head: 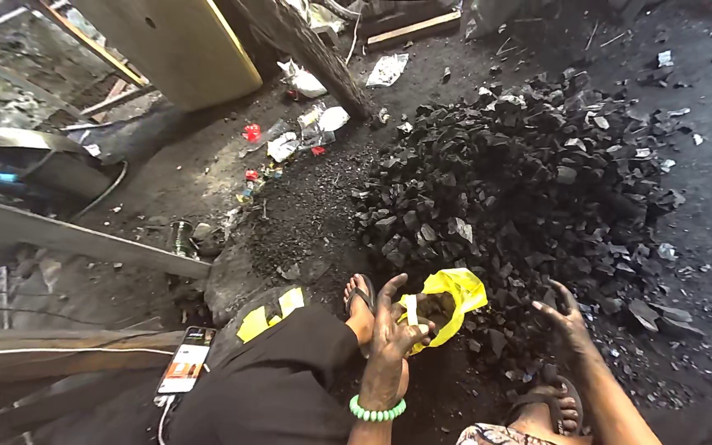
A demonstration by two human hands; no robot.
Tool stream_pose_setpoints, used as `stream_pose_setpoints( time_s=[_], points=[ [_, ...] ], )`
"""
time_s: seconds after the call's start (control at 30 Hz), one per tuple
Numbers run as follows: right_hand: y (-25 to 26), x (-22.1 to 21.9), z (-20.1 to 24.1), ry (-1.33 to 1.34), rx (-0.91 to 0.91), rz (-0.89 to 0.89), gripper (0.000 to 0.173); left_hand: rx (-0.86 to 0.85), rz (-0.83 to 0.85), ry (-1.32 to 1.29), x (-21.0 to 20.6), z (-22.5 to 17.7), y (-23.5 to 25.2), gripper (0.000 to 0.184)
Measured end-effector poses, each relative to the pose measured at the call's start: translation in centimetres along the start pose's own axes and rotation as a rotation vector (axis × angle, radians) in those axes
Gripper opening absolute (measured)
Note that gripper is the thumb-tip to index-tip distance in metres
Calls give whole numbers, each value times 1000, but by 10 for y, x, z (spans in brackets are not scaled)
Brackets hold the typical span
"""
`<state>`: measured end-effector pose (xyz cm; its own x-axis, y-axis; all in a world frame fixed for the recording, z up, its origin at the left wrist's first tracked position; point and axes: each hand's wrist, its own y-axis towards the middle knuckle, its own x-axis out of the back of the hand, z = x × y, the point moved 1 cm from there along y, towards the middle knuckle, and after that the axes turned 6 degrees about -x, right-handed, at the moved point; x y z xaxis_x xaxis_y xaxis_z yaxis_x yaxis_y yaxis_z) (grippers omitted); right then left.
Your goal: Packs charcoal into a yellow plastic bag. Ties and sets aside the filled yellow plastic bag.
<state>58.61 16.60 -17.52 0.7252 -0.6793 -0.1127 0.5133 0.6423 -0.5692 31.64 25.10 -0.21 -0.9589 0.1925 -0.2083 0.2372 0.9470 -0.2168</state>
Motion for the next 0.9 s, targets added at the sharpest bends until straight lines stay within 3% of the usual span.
stream_pose_setpoints(
  time_s=[0.13,0.2,0.27,0.33,0.47,0.53,0.6,0.67,0.73,0.8,0.9],
  points=[
    [-20,-27,38,168,102,466,94,-13,116,-14,-3,-3,-3,88],
    [-34,-51,50,229,139,728,91,-20,179,-54,-2,-2,-2,90],
    [-42,-76,46,186,112,841,88,-15,187,-85,-2,0,0,89],
    [-42,-101,28,-78,107,805,81,12,134,-77,-2,4,3,88],
    [-41,-139,1,-1110,239,820,60,95,33,86,-2,16,8,82],
    [-39,-141,7,-1126,252,862,52,114,-1,99,1,14,10,80],
    [-33,-124,20,-843,306,772,36,99,-47,81,5,11,8,80],
    [-19,-102,34,-584,342,489,22,68,-78,52,8,4,5,82],
    [6,-79,41,-683,404,158,17,17,-80,13,14,-2,0,85],
    [33,-60,34,-1021,412,15,36,-27,-87,-45,19,-6,-3,89],
    [51,-51,4,-1416,313,63,80,-67,-100,-133,24,-7,-6,93]
  ],
)
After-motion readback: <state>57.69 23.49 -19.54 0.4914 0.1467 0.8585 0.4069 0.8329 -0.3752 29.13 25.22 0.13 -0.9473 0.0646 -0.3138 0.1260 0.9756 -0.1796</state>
